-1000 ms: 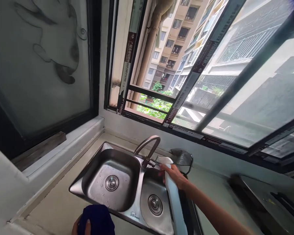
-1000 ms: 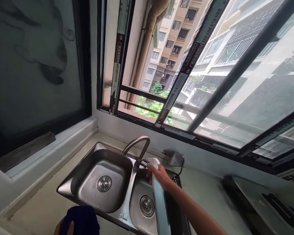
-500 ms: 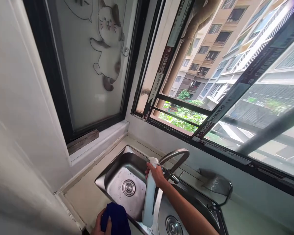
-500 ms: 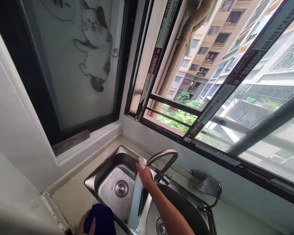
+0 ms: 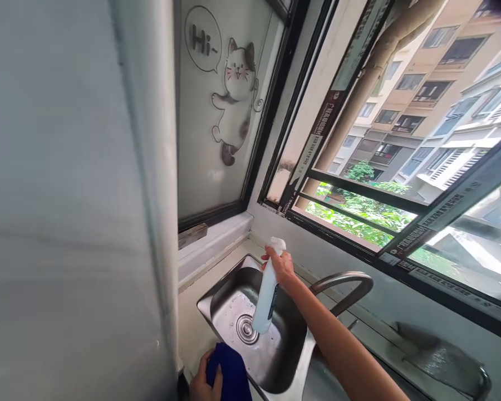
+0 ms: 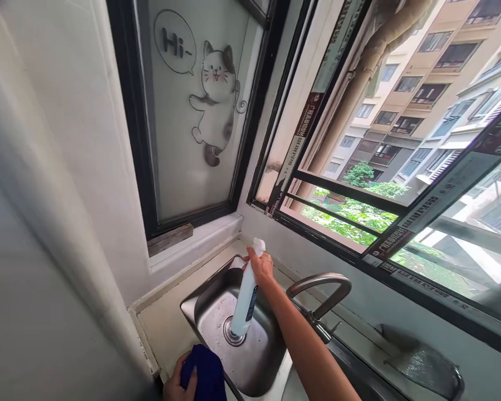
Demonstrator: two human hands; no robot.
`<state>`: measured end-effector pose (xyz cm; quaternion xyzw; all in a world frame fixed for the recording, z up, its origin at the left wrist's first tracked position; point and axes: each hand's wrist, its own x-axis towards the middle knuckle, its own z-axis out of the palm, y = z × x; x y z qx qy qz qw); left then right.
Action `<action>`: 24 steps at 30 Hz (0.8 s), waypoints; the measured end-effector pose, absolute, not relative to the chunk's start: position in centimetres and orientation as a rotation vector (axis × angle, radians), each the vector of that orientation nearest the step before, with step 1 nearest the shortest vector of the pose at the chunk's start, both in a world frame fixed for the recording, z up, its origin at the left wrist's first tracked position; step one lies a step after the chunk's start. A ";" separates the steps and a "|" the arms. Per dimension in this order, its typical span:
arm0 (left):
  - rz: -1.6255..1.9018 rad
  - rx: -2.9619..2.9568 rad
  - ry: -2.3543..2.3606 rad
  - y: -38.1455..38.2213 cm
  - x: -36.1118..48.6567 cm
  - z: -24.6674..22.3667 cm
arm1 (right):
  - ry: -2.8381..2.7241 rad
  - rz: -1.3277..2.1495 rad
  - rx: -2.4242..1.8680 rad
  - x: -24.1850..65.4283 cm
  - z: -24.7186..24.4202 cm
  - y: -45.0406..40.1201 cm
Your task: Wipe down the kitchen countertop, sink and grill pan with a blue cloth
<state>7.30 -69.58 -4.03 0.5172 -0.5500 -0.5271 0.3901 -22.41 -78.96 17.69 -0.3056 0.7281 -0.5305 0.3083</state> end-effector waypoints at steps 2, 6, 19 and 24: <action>-1.346 1.303 -1.396 -69.5 7.4 -3.9 | 1.929 -1.400 -0.802 -21.4 18.0 -78.4; -1.381 1.290 -1.378 -69.5 7.5 -2.9 | 1.851 -1.280 -0.834 -17.6 17.5 -76.1; -1.674 1.477 -0.838 -64.4 14.3 -0.7 | 1.625 -0.667 -1.340 -7.0 18.7 -70.0; -1.473 1.614 -0.872 -63.0 17.9 -0.8 | 1.483 -0.687 -1.327 -6.9 18.4 -68.9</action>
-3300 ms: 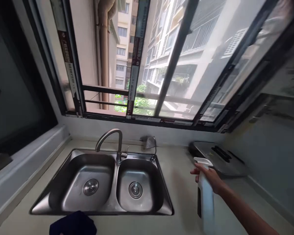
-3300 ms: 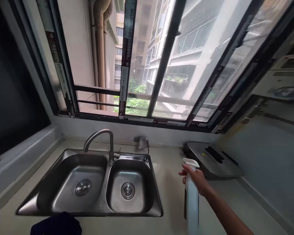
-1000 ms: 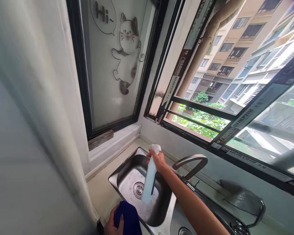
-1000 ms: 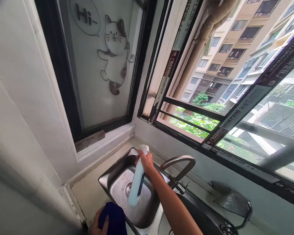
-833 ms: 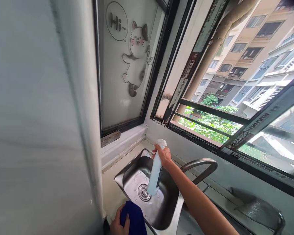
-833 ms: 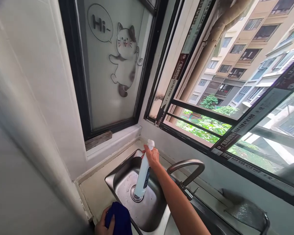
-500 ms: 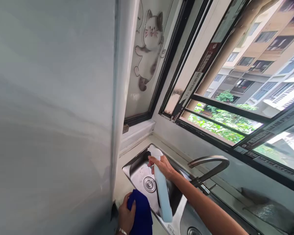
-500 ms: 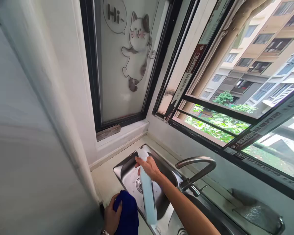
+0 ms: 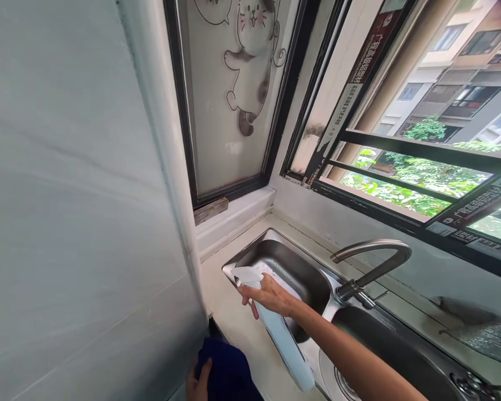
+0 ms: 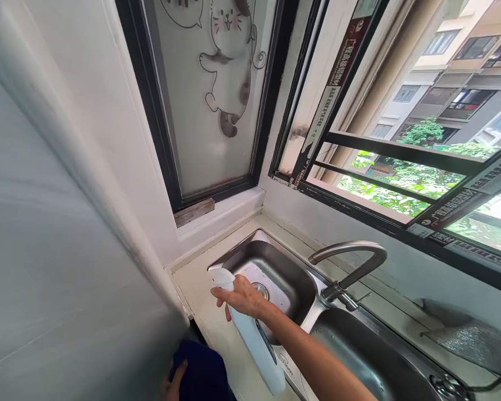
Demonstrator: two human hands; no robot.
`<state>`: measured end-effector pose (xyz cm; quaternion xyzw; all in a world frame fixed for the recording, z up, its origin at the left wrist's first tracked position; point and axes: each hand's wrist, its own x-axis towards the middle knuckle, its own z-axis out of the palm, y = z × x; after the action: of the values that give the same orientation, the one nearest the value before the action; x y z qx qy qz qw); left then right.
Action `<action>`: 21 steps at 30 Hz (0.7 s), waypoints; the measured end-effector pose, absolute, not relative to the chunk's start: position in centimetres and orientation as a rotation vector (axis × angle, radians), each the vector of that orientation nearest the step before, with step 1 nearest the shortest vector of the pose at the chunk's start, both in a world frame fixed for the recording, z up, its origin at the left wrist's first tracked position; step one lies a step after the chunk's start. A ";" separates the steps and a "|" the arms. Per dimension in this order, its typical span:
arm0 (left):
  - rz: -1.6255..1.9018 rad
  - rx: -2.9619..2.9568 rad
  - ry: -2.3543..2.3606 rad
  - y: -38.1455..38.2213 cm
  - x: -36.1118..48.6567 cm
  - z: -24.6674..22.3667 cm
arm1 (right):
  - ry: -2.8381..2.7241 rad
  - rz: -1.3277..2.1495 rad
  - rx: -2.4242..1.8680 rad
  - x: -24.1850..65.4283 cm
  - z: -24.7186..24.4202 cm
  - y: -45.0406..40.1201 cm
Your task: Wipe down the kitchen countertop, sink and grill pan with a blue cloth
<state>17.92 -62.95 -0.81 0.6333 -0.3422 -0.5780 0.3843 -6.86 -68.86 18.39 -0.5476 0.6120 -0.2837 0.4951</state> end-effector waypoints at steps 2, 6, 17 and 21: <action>-1.513 1.635 -0.862 -62.6 18.6 -0.5 | 1.459 -0.666 -1.311 -6.9 18.3 -67.8; -1.563 1.622 -0.727 -61.7 19.0 -0.7 | 1.485 -0.627 -1.250 -7.2 17.6 -64.9; -1.695 1.650 -0.346 -59.8 18.5 -0.4 | 1.588 -0.517 -1.188 -8.5 16.3 -55.5; -1.643 1.667 -0.297 -59.5 19.4 -0.6 | 1.642 -0.487 -1.096 -8.5 15.5 -52.4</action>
<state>19.42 -59.51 -0.63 0.6532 -0.1162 -0.6439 0.3811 -8.51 -52.42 15.53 -0.4583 0.6866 -0.2035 0.5264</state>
